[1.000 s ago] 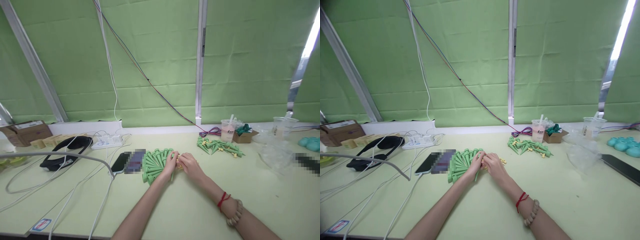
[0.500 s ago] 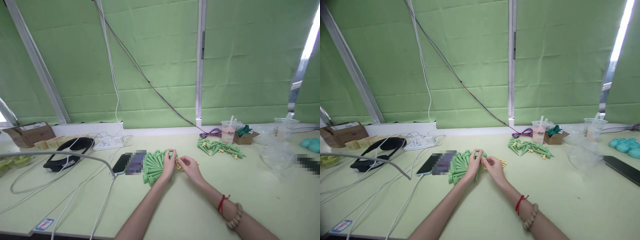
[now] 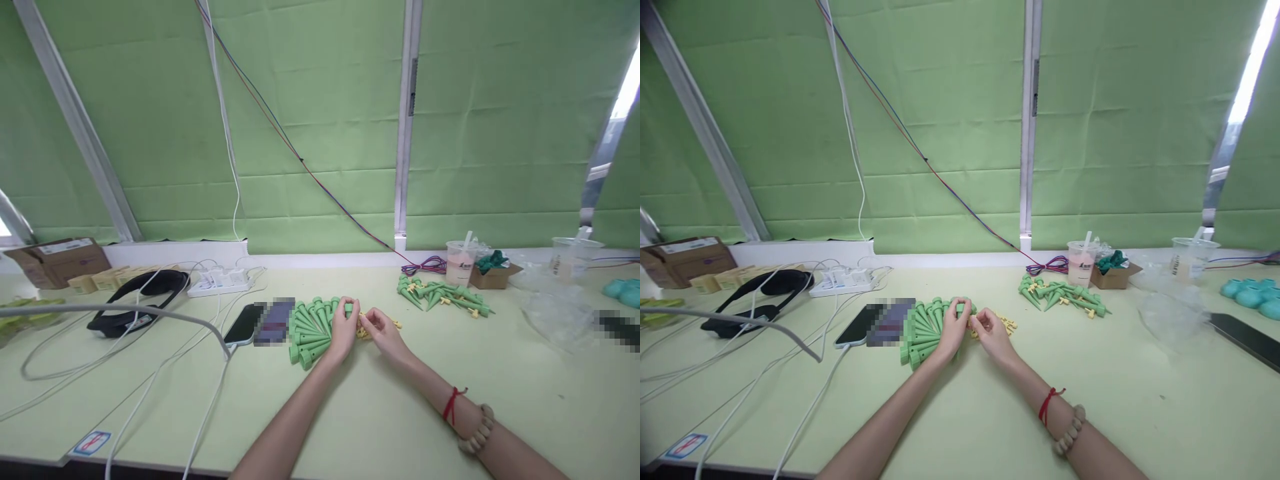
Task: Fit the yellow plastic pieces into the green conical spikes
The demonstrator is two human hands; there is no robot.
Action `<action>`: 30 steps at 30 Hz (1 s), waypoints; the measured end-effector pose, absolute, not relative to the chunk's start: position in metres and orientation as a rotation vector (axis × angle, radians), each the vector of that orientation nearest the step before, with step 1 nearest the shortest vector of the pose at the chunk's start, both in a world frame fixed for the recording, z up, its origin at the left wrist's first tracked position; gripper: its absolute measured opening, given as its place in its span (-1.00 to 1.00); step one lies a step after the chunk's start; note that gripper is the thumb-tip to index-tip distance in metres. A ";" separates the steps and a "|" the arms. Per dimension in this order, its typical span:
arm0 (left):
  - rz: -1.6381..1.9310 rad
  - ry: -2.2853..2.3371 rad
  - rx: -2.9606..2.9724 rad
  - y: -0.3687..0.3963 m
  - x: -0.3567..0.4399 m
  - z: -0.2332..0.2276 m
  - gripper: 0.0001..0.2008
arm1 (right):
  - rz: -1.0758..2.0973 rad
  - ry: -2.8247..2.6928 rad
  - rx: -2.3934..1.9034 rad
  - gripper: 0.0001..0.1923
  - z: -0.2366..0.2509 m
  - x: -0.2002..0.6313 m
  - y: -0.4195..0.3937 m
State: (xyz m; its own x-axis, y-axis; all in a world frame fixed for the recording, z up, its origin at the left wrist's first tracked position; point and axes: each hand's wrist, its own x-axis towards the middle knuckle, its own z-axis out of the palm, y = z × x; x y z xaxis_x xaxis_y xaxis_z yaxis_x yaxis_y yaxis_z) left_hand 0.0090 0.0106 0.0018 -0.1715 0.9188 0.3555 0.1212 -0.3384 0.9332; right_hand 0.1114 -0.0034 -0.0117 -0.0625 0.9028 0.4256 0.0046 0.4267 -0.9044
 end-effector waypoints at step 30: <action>1.621 1.285 1.638 0.002 0.012 -0.003 -0.79 | 1.453 -0.959 -0.878 -0.57 -0.020 0.110 -0.001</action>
State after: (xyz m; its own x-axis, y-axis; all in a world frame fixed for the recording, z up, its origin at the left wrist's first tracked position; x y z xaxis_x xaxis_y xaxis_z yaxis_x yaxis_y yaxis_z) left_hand 0.0123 0.0024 -0.0034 -0.1530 0.8636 0.4805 0.2711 -0.4309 0.8607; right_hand 0.1100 -0.0009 -0.0196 -0.0927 0.9957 -0.0029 -0.3886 -0.0388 -0.9206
